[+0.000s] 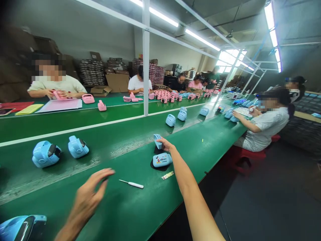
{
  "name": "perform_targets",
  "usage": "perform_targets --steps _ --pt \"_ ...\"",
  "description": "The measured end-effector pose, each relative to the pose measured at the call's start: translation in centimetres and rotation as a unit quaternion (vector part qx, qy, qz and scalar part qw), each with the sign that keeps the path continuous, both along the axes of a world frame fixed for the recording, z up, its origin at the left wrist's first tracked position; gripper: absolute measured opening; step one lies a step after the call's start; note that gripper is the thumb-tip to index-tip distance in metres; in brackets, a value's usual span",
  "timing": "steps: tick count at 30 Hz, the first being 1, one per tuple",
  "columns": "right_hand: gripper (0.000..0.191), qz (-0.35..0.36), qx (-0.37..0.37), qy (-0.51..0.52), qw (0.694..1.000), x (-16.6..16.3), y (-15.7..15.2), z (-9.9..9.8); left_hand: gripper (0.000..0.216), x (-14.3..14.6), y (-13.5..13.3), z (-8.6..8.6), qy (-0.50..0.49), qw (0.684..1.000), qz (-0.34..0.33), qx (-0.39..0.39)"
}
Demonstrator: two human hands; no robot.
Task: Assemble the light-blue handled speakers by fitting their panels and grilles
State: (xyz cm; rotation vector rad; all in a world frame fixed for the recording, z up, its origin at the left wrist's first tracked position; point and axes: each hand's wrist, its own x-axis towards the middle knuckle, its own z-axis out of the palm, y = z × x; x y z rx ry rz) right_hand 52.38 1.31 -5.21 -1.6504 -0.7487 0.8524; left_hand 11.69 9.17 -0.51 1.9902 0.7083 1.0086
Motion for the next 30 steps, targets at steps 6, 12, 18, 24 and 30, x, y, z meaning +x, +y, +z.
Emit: perform_targets --steps 6,12,18,24,30 --pt "0.033 0.041 0.007 0.019 0.999 0.1 0.6 -0.5 0.055 17.7 2.4 -2.2 0.269 0.912 -0.267 0.157" --pt "0.034 0.033 -0.066 -0.06 0.995 0.4 0.8 0.2 0.074 22.2 1.3 -5.4 0.365 0.858 -0.317 0.176" --pt "0.086 -0.016 -0.193 -0.212 0.958 -0.7 0.4 0.9 0.076 21.9 0.3 -6.8 0.35 0.872 -0.297 0.171" --pt "0.091 -0.011 -0.306 -0.329 0.893 -3.6 0.3 3.2 0.064 18.3 -0.5 -6.3 0.255 0.931 -0.219 0.144" --pt "0.073 0.013 -0.26 -0.432 0.864 -7.5 -1.1 5.8 0.043 3.5 -4.8 -2.9 0.148 0.973 -0.111 0.14"
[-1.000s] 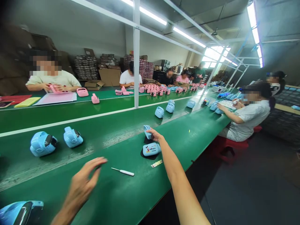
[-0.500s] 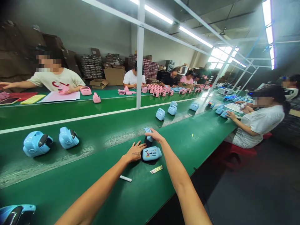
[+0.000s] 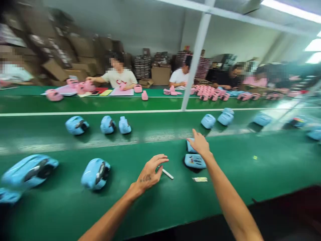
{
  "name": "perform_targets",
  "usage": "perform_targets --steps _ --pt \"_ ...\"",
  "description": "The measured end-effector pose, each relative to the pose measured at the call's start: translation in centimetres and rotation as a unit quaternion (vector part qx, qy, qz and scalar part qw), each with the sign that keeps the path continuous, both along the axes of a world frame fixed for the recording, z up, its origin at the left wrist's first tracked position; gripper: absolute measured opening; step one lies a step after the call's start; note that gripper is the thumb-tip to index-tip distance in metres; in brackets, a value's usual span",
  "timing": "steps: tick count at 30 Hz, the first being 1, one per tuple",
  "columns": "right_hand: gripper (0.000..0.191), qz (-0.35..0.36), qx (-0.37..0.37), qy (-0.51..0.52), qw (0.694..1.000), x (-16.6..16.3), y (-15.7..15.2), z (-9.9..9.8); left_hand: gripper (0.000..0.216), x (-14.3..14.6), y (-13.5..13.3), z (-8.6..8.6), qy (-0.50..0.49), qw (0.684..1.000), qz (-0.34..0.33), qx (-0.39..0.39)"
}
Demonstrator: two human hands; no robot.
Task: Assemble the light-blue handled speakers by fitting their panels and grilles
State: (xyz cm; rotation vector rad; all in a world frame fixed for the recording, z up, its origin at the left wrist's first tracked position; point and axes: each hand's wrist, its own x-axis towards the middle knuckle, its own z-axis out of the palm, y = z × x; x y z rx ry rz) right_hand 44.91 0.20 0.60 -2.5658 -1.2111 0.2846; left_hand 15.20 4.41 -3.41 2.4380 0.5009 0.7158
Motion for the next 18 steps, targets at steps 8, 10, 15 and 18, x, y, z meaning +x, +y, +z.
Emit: perform_targets --steps 8,10,15,18 --pt "0.052 0.284 0.122 -0.088 0.947 -12.3 -4.4 -10.7 0.043 -20.4 2.0 4.7 -0.105 0.837 0.537 0.02" --pt "0.053 0.275 0.125 -0.116 0.946 -14.3 -4.3 -12.7 0.04 -22.2 3.1 4.7 -0.073 0.845 0.52 -0.104" --pt "0.048 0.261 0.128 -0.13 0.948 -15.5 -2.5 -14.4 0.029 -24.0 3.5 4.6 -0.123 0.836 0.493 -0.207" --pt "0.05 0.251 0.145 -0.095 0.952 -15.2 -2.3 -14.4 0.045 -28.0 4.1 6.6 -0.185 0.823 0.493 -0.212"
